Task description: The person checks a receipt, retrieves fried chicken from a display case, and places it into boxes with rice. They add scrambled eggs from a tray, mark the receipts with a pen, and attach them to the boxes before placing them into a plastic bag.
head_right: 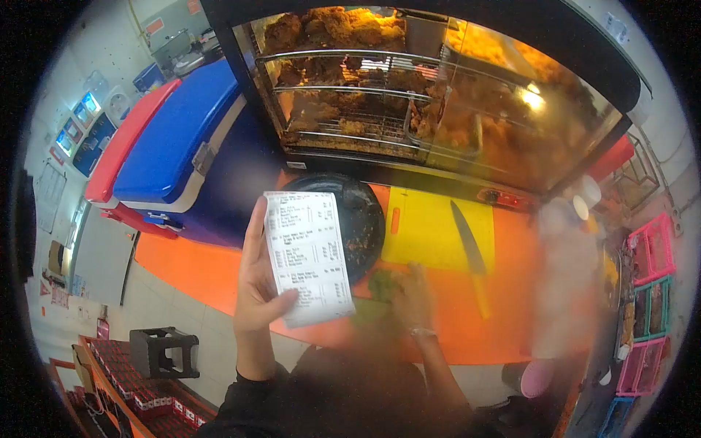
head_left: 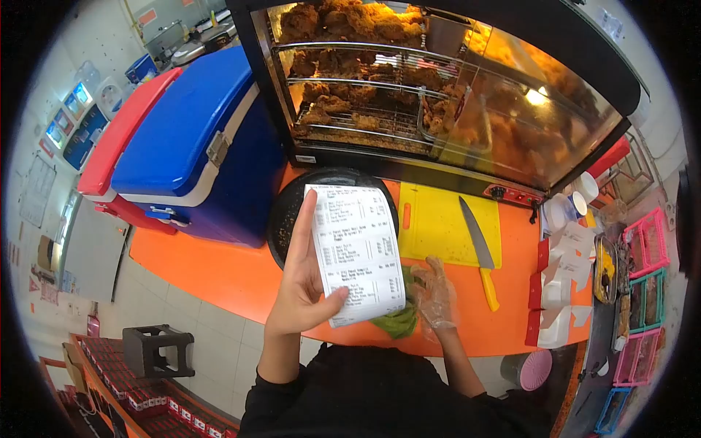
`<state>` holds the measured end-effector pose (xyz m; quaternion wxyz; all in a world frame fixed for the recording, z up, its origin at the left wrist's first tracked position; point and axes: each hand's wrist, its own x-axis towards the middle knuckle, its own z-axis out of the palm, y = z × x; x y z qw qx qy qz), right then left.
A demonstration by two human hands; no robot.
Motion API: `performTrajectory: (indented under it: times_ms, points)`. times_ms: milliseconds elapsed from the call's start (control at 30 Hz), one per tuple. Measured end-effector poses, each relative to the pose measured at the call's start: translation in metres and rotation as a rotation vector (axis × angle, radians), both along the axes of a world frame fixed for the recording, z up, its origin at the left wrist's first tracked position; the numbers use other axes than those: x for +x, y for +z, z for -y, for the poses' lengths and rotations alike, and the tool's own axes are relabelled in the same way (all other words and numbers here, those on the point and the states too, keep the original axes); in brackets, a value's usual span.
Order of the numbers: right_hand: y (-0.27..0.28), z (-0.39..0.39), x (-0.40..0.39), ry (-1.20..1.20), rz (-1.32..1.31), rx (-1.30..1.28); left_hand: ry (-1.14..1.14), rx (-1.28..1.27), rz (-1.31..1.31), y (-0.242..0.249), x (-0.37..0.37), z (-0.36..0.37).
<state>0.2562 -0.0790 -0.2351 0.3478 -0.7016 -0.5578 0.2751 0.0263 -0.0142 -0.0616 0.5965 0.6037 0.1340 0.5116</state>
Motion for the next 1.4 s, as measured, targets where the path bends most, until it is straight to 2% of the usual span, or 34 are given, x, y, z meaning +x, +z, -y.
performTrajectory:
  times_ms: [33,100,200,333,433,500,633,700,800,900,1033,1167,1333,1400]
  points:
    - [0.001,0.002,0.000,-0.027,-0.043,0.036,0.014,-0.057,0.033,0.002,0.001,0.003]
    - [0.011,0.002,0.001,-0.031,0.162,0.138,0.011,-0.052,0.022,0.006,0.002,0.008]
    - [0.015,0.008,0.000,-0.027,0.204,0.176,-0.003,0.008,-0.043,0.009,0.002,0.012]
    - [0.024,0.015,-0.004,-0.043,0.239,0.161,0.029,0.072,-0.084,0.014,0.003,0.016]
    - [0.033,0.018,-0.002,-0.043,0.210,0.051,0.026,0.068,-0.090,0.015,0.004,0.019]
    - [0.019,0.020,0.005,-0.005,0.368,0.155,0.013,0.045,-0.075,0.014,0.004,0.020]
    - [0.016,0.019,0.006,-0.014,0.384,0.216,-0.006,0.080,-0.069,0.008,0.006,0.020]
    - [0.014,0.015,0.004,-0.061,0.211,0.045,-0.036,0.099,-0.036,0.005,0.007,0.021]
    - [0.014,0.013,0.003,-0.026,0.318,0.156,-0.035,0.210,-0.142,0.001,0.009,0.022]
    - [-0.007,0.011,0.009,0.032,0.276,0.133,-0.046,0.319,-0.122,-0.005,0.016,0.021]
    - [-0.013,0.008,0.009,0.034,0.216,0.147,-0.056,0.319,-0.149,-0.008,0.018,0.020]
    - [-0.021,0.003,0.013,0.063,0.309,0.105,0.013,0.328,-0.178,-0.010,0.019,0.020]
    - [0.005,-0.001,0.001,0.115,0.358,0.031,0.052,0.333,-0.235,-0.017,0.020,0.021]
    - [-0.006,-0.001,0.001,0.113,0.244,0.125,0.043,0.373,-0.203,-0.018,0.020,0.020]
